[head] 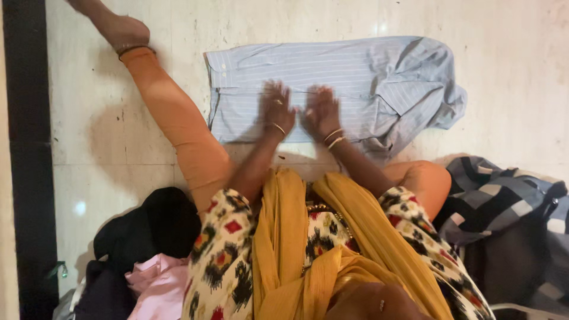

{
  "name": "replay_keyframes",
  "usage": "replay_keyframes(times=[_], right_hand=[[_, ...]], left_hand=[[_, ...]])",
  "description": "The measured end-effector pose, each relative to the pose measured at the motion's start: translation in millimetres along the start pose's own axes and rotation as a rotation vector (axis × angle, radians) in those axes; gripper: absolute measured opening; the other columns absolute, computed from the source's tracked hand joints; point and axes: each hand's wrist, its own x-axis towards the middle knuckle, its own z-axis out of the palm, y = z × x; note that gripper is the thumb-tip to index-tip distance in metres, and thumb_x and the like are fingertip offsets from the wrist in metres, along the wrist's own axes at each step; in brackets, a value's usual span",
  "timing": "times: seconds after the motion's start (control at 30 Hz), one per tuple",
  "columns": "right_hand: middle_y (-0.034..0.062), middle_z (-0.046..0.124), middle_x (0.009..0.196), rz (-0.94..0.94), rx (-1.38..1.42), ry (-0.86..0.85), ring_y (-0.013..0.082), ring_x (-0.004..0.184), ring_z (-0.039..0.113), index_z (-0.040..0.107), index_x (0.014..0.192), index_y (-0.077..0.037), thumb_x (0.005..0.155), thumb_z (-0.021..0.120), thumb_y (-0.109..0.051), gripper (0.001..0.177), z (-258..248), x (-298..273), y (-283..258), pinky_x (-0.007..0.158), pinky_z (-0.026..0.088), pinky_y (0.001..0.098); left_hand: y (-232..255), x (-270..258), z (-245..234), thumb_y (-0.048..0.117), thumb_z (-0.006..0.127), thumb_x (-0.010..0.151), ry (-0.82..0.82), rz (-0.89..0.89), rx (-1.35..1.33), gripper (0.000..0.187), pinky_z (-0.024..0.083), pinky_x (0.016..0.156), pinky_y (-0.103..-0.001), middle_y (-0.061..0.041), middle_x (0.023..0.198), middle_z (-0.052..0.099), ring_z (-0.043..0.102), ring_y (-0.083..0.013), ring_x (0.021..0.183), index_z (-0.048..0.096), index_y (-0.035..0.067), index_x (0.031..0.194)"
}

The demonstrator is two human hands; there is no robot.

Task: The person folds a light blue button-down shirt on the floor by smoothing the fabric, folding in the sleeves, and folding the body of the shirt into a rectangle.

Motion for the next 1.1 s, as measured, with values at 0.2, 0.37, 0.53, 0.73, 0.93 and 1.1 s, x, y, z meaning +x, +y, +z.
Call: replay_keyframes(times=[0.2,0.37,0.53,0.73,0.93,1.1], right_hand=[[0.0227,0.02,0.17,-0.039,-0.02,-0.076,0.0385,0.16,0.012,0.027,0.161,0.002,0.105,0.044,-0.046,0.076,5,-37,-25,0.128,0.011,0.0582],[0.0223,0.018,0.169,0.108,-0.152,-0.156,0.0381,0.157,0.011,0.025,0.159,0.002,0.101,0.044,-0.057,0.084,-23,-41,-14,0.124,0.009,0.0599],[0.0192,0.017,0.171,0.204,-0.202,-0.073,0.0364,0.159,0.01,0.025,0.161,0.0,0.103,0.042,-0.059,0.085,-27,-44,2,0.125,0.009,0.0615],[0.0205,0.033,0.158,0.201,-0.075,-0.179,0.0365,0.147,0.026,0.038,0.151,0.0,0.099,0.055,-0.049,0.074,-31,-34,32,0.116,0.023,0.0557],[0.0169,0.067,0.126,0.361,0.607,0.204,0.0275,0.117,0.061,0.064,0.133,0.0,0.098,0.069,-0.029,0.045,-151,-55,142,0.097,0.048,0.0356],[0.0048,0.077,0.104,0.616,0.974,0.461,0.0113,0.091,0.074,0.069,0.126,-0.005,0.104,0.063,-0.03,0.034,-209,-99,182,0.074,0.054,0.0235]], left_hand=[[28,-56,19,0.052,0.045,0.099,-0.069,-0.081,0.044,0.082,0.003,0.126,-0.052,-0.014,0.172,0.011,0.002,-0.0324,0.158,0.021,0.008,0.163],[18,-69,-13,0.061,0.044,0.099,-0.047,-0.227,0.008,0.09,0.003,0.125,-0.054,-0.016,0.171,0.009,0.002,-0.033,0.158,0.017,0.003,0.162],[-9,-77,-21,0.064,0.044,0.099,-0.018,-0.345,-0.005,0.092,0.004,0.127,-0.054,-0.014,0.172,0.009,0.003,-0.0323,0.159,0.017,0.003,0.163],[-9,-79,-28,0.063,0.044,0.098,-0.034,-0.372,-0.022,0.093,0.003,0.127,-0.053,-0.013,0.172,0.007,0.0,-0.0323,0.159,0.015,0.003,0.163],[17,-56,3,0.053,0.049,0.095,-0.089,-0.169,0.032,0.085,0.004,0.125,-0.054,-0.02,0.17,0.01,0.002,-0.0362,0.156,0.025,0.006,0.161],[133,-78,53,0.024,0.059,0.08,-0.072,0.727,-0.303,0.052,0.037,0.109,-0.047,-0.021,0.14,0.054,0.045,-0.037,0.133,0.062,0.005,0.128]])
